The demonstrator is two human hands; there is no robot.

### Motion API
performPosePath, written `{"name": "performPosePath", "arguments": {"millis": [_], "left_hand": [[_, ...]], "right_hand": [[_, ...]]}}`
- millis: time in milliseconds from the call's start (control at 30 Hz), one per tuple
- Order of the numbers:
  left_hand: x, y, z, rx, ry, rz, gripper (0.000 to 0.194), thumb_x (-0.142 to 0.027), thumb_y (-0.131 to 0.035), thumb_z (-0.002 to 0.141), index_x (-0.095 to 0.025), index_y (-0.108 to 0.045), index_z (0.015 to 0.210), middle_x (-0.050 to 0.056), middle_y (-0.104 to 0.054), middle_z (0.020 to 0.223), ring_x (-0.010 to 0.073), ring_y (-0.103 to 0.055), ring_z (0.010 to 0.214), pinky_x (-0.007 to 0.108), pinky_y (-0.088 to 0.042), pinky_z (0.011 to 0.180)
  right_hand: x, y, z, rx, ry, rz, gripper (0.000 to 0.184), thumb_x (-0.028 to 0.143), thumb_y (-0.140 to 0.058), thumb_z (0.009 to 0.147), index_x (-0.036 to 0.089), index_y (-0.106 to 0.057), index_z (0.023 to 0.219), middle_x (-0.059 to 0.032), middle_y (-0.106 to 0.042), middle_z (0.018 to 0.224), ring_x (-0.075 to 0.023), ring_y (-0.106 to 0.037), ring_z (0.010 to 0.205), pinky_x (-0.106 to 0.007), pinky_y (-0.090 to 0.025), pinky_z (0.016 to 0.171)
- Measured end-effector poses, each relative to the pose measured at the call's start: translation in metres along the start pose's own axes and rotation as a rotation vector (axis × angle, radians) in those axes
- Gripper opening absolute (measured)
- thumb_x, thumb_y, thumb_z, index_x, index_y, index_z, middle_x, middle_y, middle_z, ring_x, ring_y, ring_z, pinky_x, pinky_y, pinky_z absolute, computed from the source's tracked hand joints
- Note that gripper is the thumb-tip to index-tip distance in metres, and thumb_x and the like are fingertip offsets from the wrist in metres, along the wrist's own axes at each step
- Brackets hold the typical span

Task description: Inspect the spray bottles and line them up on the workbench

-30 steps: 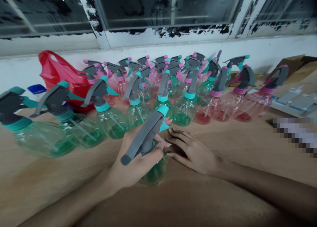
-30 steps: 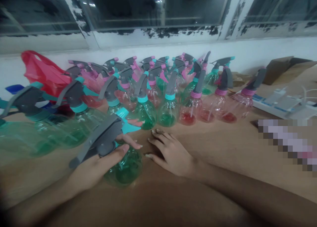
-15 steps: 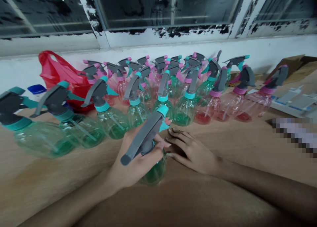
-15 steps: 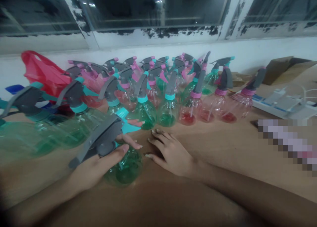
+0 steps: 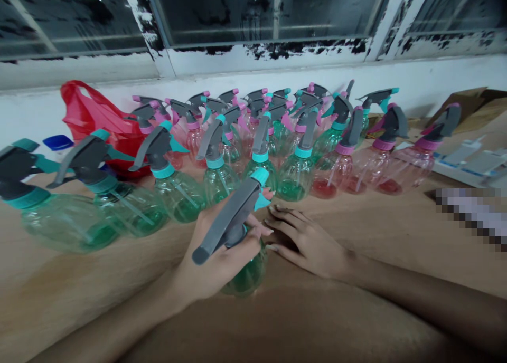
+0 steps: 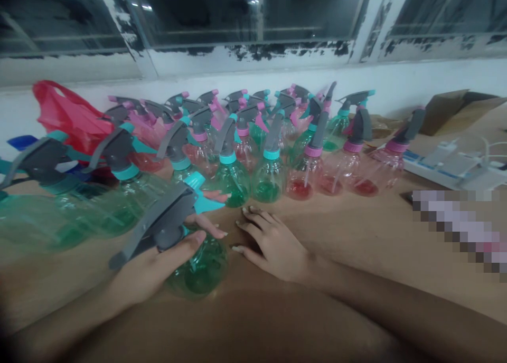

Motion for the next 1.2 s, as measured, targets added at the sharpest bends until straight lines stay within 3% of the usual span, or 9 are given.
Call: {"name": "performPosePath", "arguments": {"millis": [200,400,700,800,1000,1200], "left_hand": [[0.0006,-0.0002,-0.0005,0.002,0.023,0.045,0.022,-0.024,-0.049,0.076,-0.021,-0.066,0.088,0.001,-0.071,0.074,0.0156,-0.061,0.054,0.027,-0.049,0.052],[-0.0006,-0.0003,0.0003,-0.012,0.01,0.003,0.03,-0.024,-0.051,0.074,-0.021,-0.062,0.102,0.001,-0.071,0.074,0.0163,-0.061,0.056,0.029,-0.051,0.054],[-0.0009,0.0009,-0.0004,0.021,0.018,0.047,0.027,-0.024,-0.048,0.075,-0.02,-0.064,0.097,0.001,-0.07,0.075,0.0142,-0.057,0.049,0.027,-0.048,0.049],[0.0012,0.0016,-0.001,0.044,0.021,0.082,0.02,-0.025,-0.047,0.076,-0.02,-0.064,0.086,0.001,-0.069,0.073,0.0137,-0.056,0.047,0.028,-0.049,0.05],[0.0023,0.0033,0.0006,0.018,-0.073,0.096,0.015,-0.022,-0.048,0.075,-0.021,-0.062,0.07,0.002,-0.068,0.084,0.0175,-0.064,0.072,0.032,-0.052,0.075],[0.0016,0.0016,-0.0019,-0.005,-0.002,0.079,0.013,-0.024,-0.049,0.076,-0.023,-0.061,0.072,0.0,-0.067,0.078,0.0195,-0.066,0.079,0.03,-0.053,0.072]], "right_hand": [[-0.0001,-0.0003,0.0001,0.002,-0.001,-0.003,0.044,0.042,-0.048,0.089,0.017,-0.053,0.125,-0.0139,-0.053,0.131,-0.0273,-0.041,0.127,-0.05,-0.039,0.101],[0.0004,0.0001,0.0002,-0.01,0.002,0.002,0.046,0.043,-0.048,0.089,0.016,-0.052,0.125,-0.0146,-0.054,0.13,-0.027,-0.042,0.127,-0.049,-0.039,0.101],[-0.0001,-0.0001,0.0002,0.014,-0.004,-0.014,0.046,0.043,-0.047,0.089,0.016,-0.052,0.126,-0.0145,-0.052,0.132,-0.0273,-0.041,0.128,-0.05,-0.038,0.102],[0.0002,0.0005,0.0002,0.009,-0.006,-0.013,0.046,0.044,-0.046,0.09,0.016,-0.053,0.125,-0.0141,-0.052,0.132,-0.0271,-0.041,0.128,-0.05,-0.038,0.101],[-0.0006,-0.0003,0.0003,0.024,-0.009,-0.027,0.049,0.045,-0.046,0.09,0.015,-0.05,0.128,-0.014,-0.052,0.132,-0.0263,-0.039,0.129,-0.048,-0.037,0.103],[-0.0006,-0.0012,0.0006,0.02,-0.011,-0.021,0.049,0.046,-0.045,0.09,0.015,-0.052,0.127,-0.0134,-0.054,0.13,-0.026,-0.04,0.128,-0.047,-0.036,0.103]]}}
Point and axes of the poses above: each hand's wrist, its own z-axis towards the middle knuckle, its own y-axis out of the back of the hand, x = y × z, the point moved 1 cm from there along z, towards the middle knuckle
